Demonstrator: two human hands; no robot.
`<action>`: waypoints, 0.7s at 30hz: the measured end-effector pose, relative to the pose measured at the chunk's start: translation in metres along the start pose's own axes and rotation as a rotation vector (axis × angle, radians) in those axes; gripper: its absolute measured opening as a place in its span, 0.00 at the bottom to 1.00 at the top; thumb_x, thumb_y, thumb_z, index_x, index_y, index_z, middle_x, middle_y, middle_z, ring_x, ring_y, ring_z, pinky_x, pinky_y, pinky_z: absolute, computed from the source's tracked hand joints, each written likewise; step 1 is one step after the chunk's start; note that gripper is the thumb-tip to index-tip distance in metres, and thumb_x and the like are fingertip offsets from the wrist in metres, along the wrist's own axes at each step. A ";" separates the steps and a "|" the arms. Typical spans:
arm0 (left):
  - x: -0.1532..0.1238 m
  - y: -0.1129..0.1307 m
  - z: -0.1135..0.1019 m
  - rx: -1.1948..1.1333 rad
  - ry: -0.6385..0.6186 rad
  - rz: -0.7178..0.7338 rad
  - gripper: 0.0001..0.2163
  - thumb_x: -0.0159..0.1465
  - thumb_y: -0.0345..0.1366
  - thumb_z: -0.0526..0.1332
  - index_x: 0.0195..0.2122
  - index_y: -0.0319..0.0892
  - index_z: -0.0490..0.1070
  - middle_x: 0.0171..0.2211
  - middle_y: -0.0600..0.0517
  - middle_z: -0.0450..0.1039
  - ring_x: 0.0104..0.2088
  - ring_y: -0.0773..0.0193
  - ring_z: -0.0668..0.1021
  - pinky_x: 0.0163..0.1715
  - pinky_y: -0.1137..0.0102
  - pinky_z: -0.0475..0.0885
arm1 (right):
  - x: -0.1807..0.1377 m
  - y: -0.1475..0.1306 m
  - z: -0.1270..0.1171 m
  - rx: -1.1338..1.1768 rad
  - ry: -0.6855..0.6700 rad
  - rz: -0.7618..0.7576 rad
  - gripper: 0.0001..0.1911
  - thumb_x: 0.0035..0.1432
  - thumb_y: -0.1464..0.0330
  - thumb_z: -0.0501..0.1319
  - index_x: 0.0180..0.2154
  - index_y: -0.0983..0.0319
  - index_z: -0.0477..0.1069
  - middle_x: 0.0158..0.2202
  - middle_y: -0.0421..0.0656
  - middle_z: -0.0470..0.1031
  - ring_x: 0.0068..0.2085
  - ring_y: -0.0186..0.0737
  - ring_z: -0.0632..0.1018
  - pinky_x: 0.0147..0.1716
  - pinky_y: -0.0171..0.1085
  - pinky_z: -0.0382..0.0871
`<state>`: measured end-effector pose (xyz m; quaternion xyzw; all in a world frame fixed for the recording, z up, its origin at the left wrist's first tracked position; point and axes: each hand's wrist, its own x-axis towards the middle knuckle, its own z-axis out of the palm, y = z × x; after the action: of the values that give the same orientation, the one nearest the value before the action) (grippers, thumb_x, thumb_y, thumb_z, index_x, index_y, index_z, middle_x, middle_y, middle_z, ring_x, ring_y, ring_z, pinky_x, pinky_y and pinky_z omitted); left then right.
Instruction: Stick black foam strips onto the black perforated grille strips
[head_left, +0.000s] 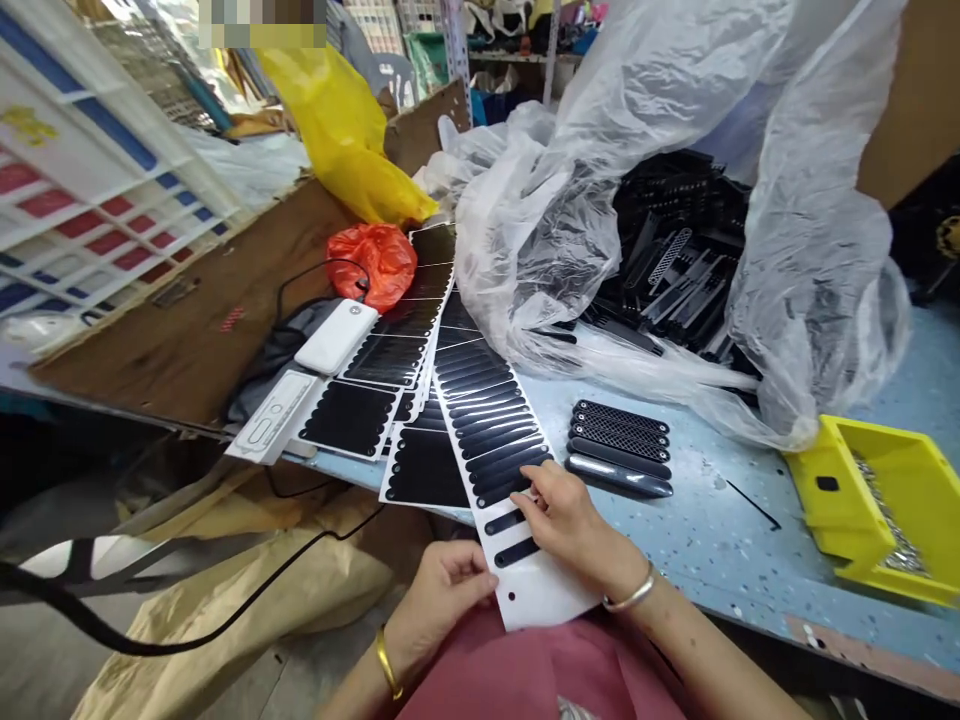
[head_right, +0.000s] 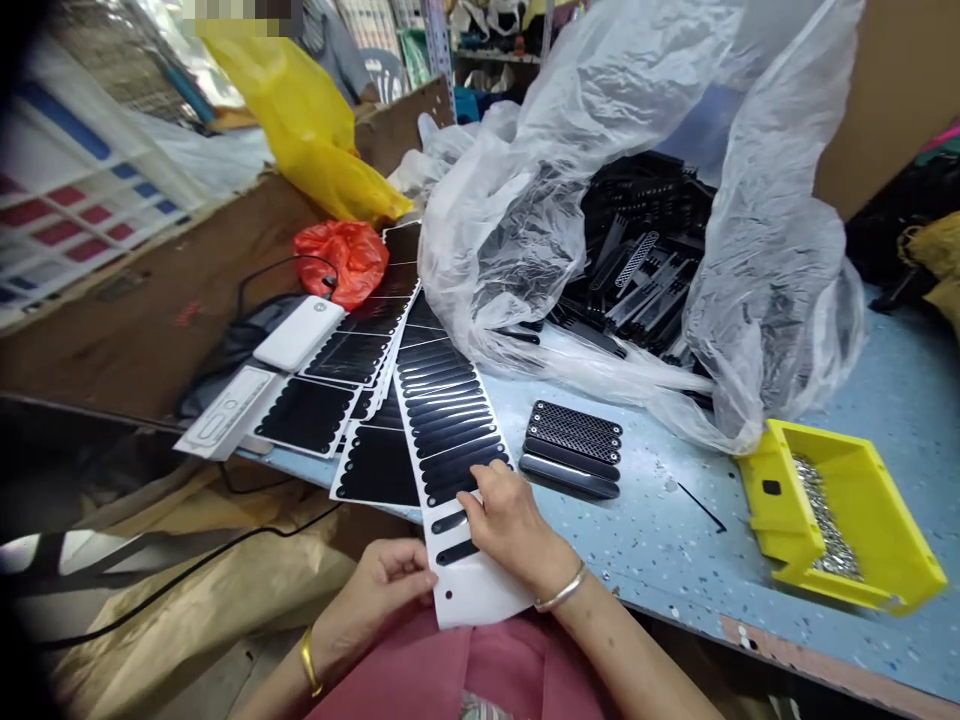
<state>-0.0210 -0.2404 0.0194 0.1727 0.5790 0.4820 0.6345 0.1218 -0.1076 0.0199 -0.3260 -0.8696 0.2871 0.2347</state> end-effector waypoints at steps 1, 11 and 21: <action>-0.001 0.002 -0.001 -0.054 0.031 -0.005 0.13 0.49 0.41 0.73 0.25 0.37 0.77 0.22 0.49 0.77 0.23 0.67 0.75 0.26 0.73 0.70 | -0.001 0.002 0.006 -0.035 -0.018 0.007 0.09 0.58 0.71 0.60 0.41 0.66 0.74 0.29 0.45 0.73 0.29 0.41 0.74 0.30 0.37 0.67; -0.002 0.021 0.011 -0.278 0.097 -0.019 0.21 0.55 0.45 0.69 0.45 0.37 0.74 0.34 0.44 0.79 0.27 0.61 0.82 0.15 0.79 0.65 | -0.018 0.015 0.009 0.030 0.012 0.000 0.11 0.59 0.69 0.60 0.43 0.66 0.76 0.29 0.44 0.72 0.28 0.38 0.73 0.28 0.35 0.66; 0.027 0.039 0.017 -0.041 0.202 0.166 0.12 0.52 0.41 0.68 0.26 0.35 0.73 0.13 0.56 0.67 0.11 0.74 0.68 0.12 0.81 0.52 | -0.008 0.002 0.007 0.180 0.061 0.154 0.10 0.54 0.66 0.64 0.37 0.64 0.77 0.26 0.43 0.73 0.25 0.36 0.72 0.25 0.35 0.66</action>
<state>-0.0257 -0.1943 0.0391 0.1576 0.6137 0.5595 0.5343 0.1237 -0.1145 0.0119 -0.3780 -0.8050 0.3712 0.2669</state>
